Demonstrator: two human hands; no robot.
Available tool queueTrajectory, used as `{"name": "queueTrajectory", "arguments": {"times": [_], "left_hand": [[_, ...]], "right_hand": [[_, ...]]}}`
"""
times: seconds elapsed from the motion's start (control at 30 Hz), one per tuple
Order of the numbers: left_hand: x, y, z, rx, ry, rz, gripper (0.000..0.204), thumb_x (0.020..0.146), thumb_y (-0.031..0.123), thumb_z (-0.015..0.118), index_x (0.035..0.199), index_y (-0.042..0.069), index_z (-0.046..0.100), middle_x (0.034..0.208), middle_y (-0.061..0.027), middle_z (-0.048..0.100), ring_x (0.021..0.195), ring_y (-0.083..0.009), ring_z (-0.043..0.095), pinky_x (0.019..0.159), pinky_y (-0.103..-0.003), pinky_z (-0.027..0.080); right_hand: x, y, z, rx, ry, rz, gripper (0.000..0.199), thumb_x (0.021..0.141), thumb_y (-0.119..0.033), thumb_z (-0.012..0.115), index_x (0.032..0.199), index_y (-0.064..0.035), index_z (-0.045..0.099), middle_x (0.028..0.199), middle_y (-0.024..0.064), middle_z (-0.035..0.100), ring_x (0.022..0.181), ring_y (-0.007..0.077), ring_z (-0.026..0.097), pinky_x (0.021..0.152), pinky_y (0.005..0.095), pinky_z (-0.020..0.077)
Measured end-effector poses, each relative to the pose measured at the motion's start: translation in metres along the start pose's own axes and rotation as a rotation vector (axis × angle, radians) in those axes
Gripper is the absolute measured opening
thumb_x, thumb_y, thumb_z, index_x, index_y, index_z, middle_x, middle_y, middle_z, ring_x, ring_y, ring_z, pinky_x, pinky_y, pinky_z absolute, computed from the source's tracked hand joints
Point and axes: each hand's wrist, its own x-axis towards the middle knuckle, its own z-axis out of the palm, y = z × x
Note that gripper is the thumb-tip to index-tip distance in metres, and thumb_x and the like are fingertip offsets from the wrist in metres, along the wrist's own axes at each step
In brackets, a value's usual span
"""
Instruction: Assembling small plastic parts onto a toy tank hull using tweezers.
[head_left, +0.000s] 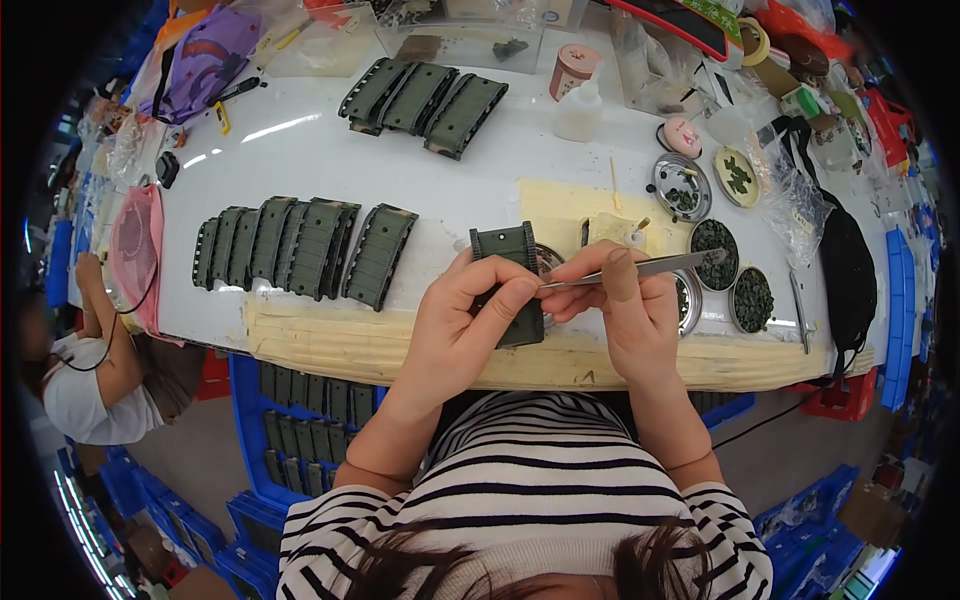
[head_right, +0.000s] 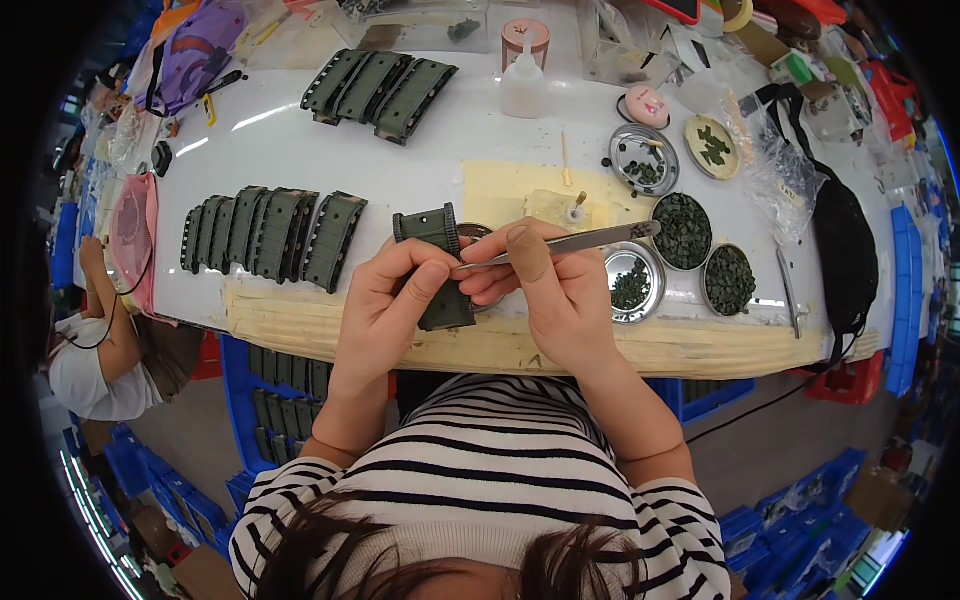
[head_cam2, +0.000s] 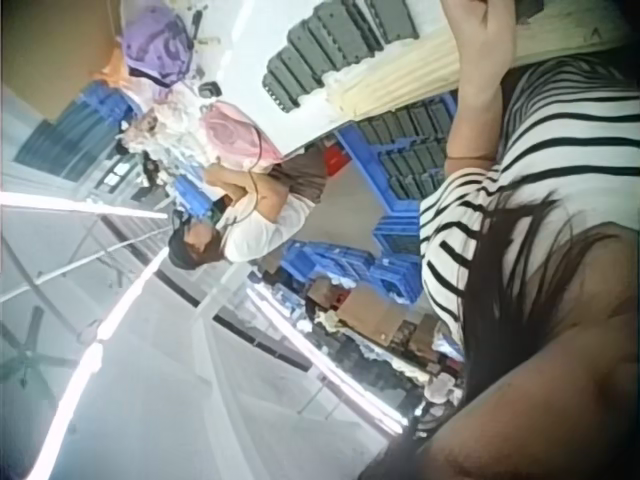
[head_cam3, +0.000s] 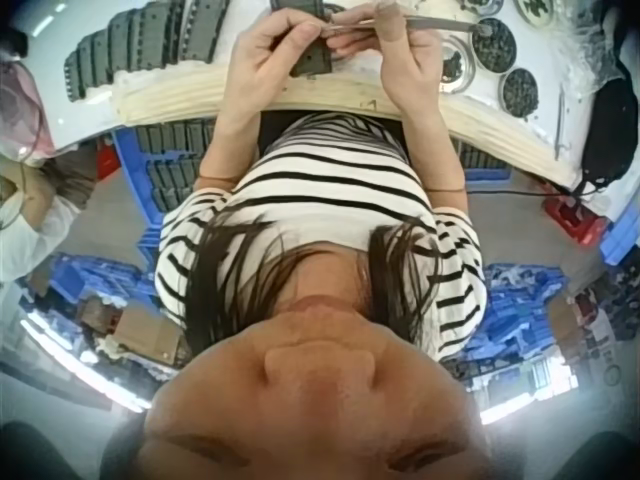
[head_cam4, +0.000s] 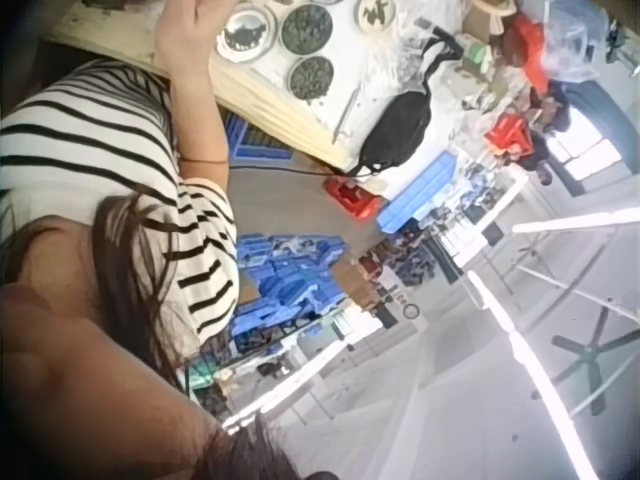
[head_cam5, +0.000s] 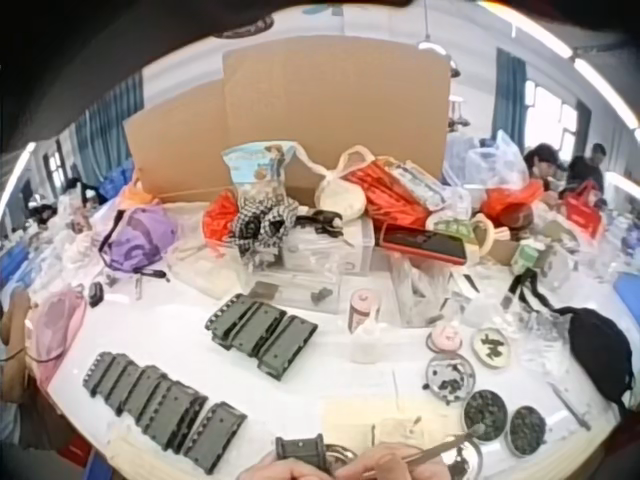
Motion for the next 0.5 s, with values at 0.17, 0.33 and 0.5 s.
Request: {"name": "queueTrajectory", "arguments": {"times": [0.17, 0.33, 0.5], "left_hand": [[0.000, 0.011, -0.002, -0.317, -0.085, -0.192, 0.020, 0.097, 0.016, 0.057, 0.091, -0.002, 0.064, 0.084, -0.0075, 0.067, 0.082, -0.0128, 0.061, 0.078, -0.025, 0.048], [-0.001, 0.006, 0.000, -0.422, -0.062, -0.142, 0.018, 0.095, 0.014, 0.059, 0.092, -0.003, 0.065, 0.086, -0.0084, 0.068, 0.083, -0.0130, 0.063, 0.077, -0.026, 0.050], [-0.004, 0.000, 0.003, -0.295, 0.017, -0.129, 0.017, 0.094, 0.011, 0.060, 0.097, -0.004, 0.069, 0.094, -0.0088, 0.068, 0.087, -0.0131, 0.062, 0.079, -0.025, 0.049]], "right_hand": [[-0.004, -0.005, 0.005, -0.080, 0.051, -0.254, 0.029, 0.100, -0.019, 0.049, 0.099, 0.0063, 0.063, 0.086, 0.0121, 0.066, 0.072, 0.0150, 0.065, 0.067, 0.0268, 0.0550], [-0.005, -0.016, 0.002, -0.582, -0.033, -0.417, 0.015, 0.082, 0.002, 0.067, 0.097, -0.0010, 0.066, 0.083, 0.0085, 0.067, 0.073, 0.0190, 0.064, 0.067, 0.0290, 0.0533], [0.003, -0.012, 0.013, -0.764, 0.031, -0.672, 0.024, 0.068, 0.006, 0.074, 0.087, -0.0052, 0.065, 0.085, 0.0053, 0.068, 0.080, 0.0247, 0.064, 0.070, 0.0325, 0.0525]]}}
